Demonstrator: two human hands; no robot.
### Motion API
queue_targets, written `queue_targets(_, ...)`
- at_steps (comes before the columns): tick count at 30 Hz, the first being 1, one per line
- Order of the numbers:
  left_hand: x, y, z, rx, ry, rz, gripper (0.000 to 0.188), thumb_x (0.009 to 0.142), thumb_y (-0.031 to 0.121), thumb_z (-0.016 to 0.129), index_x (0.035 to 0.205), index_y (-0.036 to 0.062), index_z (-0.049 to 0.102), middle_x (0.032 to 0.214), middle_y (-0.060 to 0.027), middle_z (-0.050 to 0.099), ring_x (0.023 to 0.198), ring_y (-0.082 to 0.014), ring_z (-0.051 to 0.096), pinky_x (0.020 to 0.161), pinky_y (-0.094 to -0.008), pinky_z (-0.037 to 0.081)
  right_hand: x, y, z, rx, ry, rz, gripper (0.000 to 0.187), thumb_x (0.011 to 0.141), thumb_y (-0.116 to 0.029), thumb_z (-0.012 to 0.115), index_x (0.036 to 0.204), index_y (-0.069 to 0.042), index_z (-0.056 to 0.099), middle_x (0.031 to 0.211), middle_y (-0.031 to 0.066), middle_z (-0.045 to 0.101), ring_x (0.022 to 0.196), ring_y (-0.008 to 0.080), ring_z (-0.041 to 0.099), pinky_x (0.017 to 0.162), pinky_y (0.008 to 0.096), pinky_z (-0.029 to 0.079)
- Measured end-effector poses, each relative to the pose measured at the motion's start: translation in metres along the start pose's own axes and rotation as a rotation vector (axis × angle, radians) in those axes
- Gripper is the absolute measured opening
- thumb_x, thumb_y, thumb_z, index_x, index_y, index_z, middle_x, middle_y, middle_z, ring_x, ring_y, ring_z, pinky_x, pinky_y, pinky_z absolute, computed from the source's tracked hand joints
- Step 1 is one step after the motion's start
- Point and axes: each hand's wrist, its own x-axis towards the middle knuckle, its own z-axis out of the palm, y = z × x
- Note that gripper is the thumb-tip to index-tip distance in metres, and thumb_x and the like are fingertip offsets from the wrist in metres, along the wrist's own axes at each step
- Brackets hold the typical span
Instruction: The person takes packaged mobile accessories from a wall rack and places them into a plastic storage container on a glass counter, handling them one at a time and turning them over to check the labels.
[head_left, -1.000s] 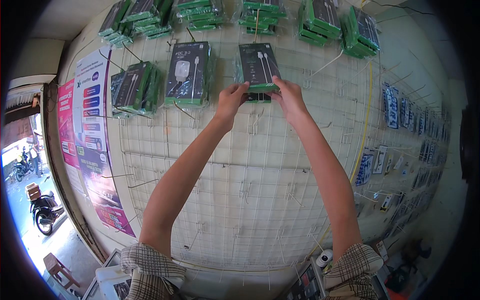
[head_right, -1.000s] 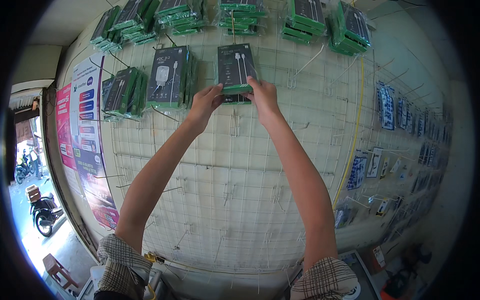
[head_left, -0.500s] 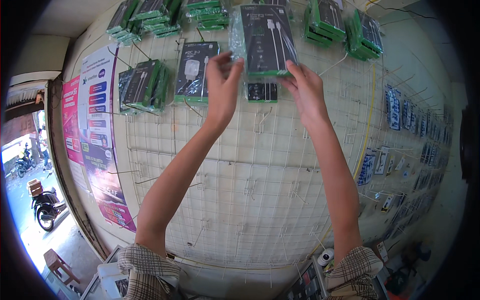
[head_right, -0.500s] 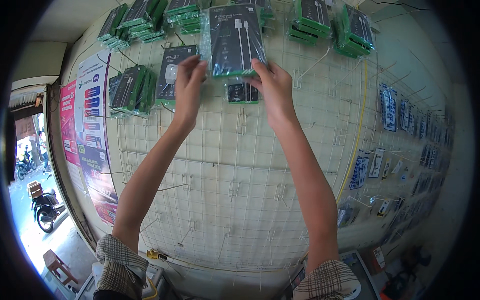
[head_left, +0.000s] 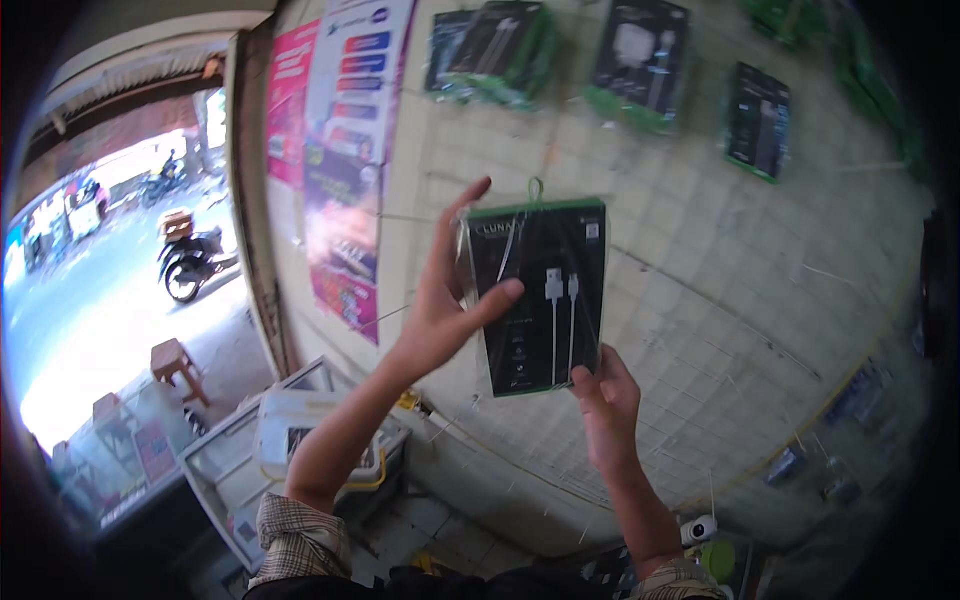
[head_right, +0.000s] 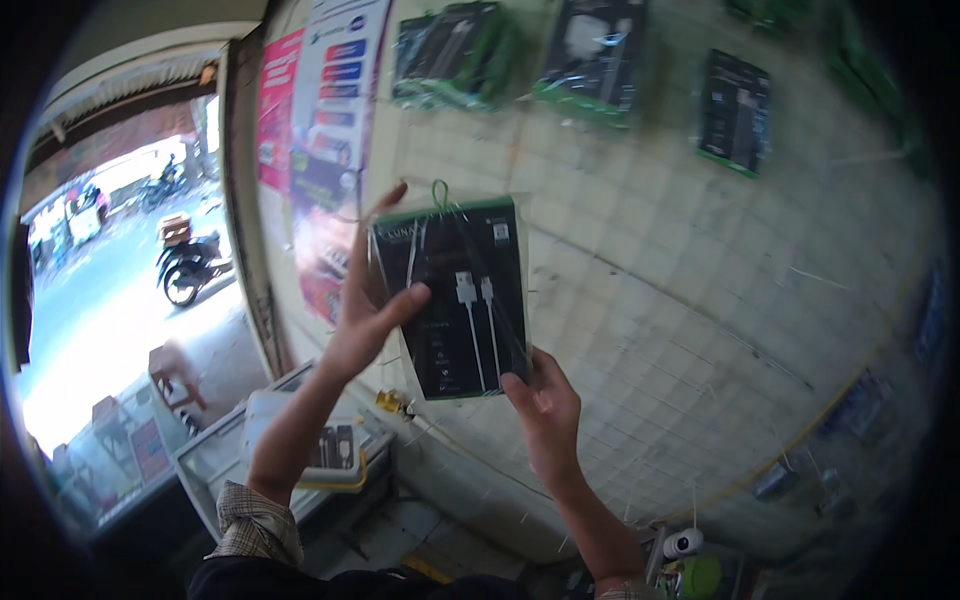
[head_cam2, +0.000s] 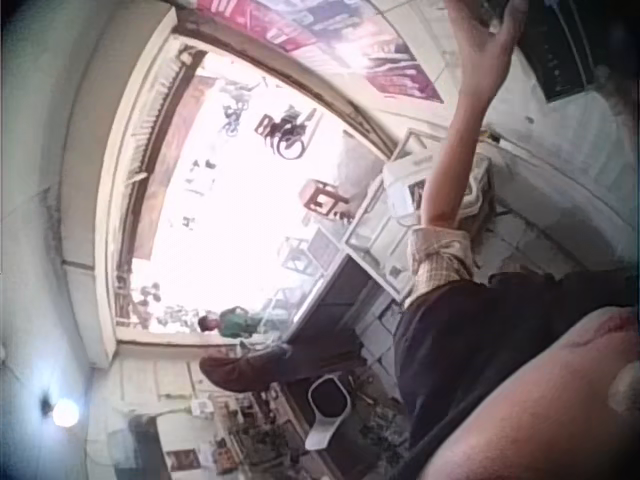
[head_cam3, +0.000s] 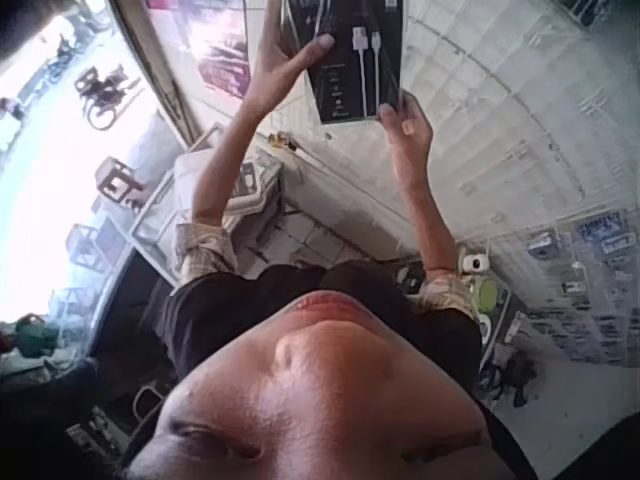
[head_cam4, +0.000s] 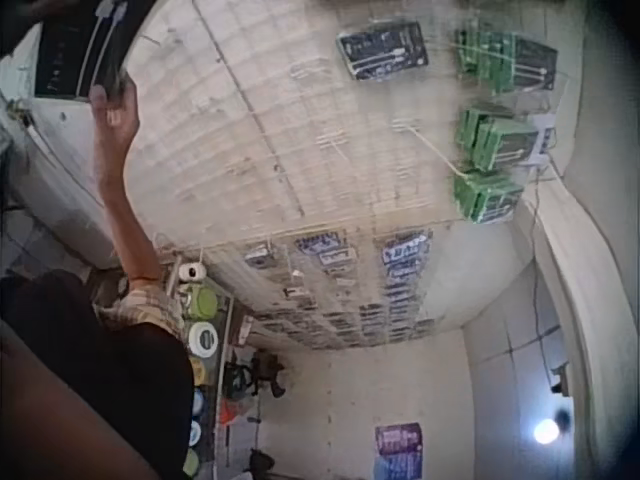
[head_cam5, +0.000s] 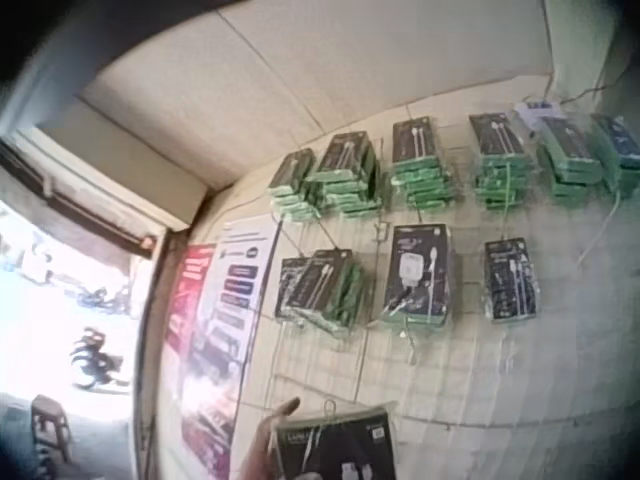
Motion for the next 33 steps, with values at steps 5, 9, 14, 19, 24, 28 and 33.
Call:
queue_targets(5,-0.139,-0.049,-0.059,0.186,0.345,-0.346,0.074,0.078,0.004,0.059,0.133,0.0052,0.009,0.119,-0.0148,0.041,0.106,-0.0194,0.046,0.084,-0.0302,0.042,-0.015,0.101,0.052,0.147,-0.086,0.339,0.033,0.084,-0.013,0.053,0.110,0.004,0.043,0.102,0.0062,0.052,0.095,0.0115,0.051,0.084,0.0282,0.041)
queue_targets(9,-0.246,-0.064,-0.105,0.267,0.589,-0.707,0.068,0.080,0.006,0.058,0.134,0.0075,0.015,0.115,-0.0125,0.044,0.101,-0.0157,0.048,0.079,-0.0281,0.044,-0.056,0.194,0.094,0.208,-0.100,0.673,0.038,0.083,-0.016,0.056,0.114,0.003,0.043,0.101,0.0057,0.052,0.091,0.0099,0.049,0.081,0.0241,0.039)
queue_targets(14,-0.389,-0.083,-0.160,0.412,0.877,-0.930,0.061,0.082,0.011,0.056,0.132,0.0044,0.021,0.098,-0.0110,0.055,0.090,-0.0134,0.054,0.077,-0.0262,0.044,-0.122,0.320,0.150,-0.075,-0.209,0.801,0.041,0.081,-0.016,0.059,0.113,0.002,0.043,0.101,0.0062,0.051,0.096,0.0133,0.048,0.085,0.0276,0.038)
queue_targets(19,-0.432,-0.075,-0.217,0.625,0.840,-1.373,0.063,0.081,0.015,0.058,0.132,0.0028,0.024,0.114,-0.0168,0.049,0.099,-0.0183,0.052,0.082,-0.0271,0.041,-0.141,0.393,0.200,0.037,-0.384,1.040,0.047,0.080,-0.014,0.059,0.117,0.002,0.035,0.096,0.0075,0.055,0.087,0.0128,0.054,0.075,0.0254,0.042)
queue_targets(24,-0.464,-0.109,-0.289,1.115,0.573,-1.291,0.068,0.072,0.014,0.065,0.129,0.0035,0.030,0.113,-0.0250,0.046,0.099,-0.0349,0.050,0.083,-0.0376,0.040,-0.123,0.459,0.252,-0.261,-0.480,0.939,0.049,0.080,-0.013,0.058,0.122,-0.009,0.034,0.094,0.0126,0.057,0.081,0.0180,0.056,0.071,0.0288,0.043)
queue_targets(28,-0.470,-0.135,-0.323,0.975,0.504,-1.406,0.065,0.070,0.008,0.063,0.128,0.0072,0.034,0.105,-0.0242,0.047,0.095,-0.0382,0.050,0.080,-0.0395,0.041,-0.136,0.510,0.265,-0.594,-0.523,0.661,0.051,0.078,-0.012,0.058,0.123,-0.015,0.034,0.094,0.0199,0.057,0.085,0.0329,0.056,0.075,0.0387,0.043)
queue_targets(33,-0.497,-0.152,-0.336,1.210,0.286,-1.417,0.073,0.061,-0.007,0.061,0.126,0.0179,0.037,0.109,-0.0187,0.045,0.094,-0.0355,0.050,0.082,-0.0402,0.042,-0.142,0.526,0.272,-0.668,-0.788,0.707,0.055,0.071,-0.010,0.065,0.121,-0.013,0.041,0.097,0.0231,0.056,0.090,0.0369,0.055,0.077,0.0414,0.043)
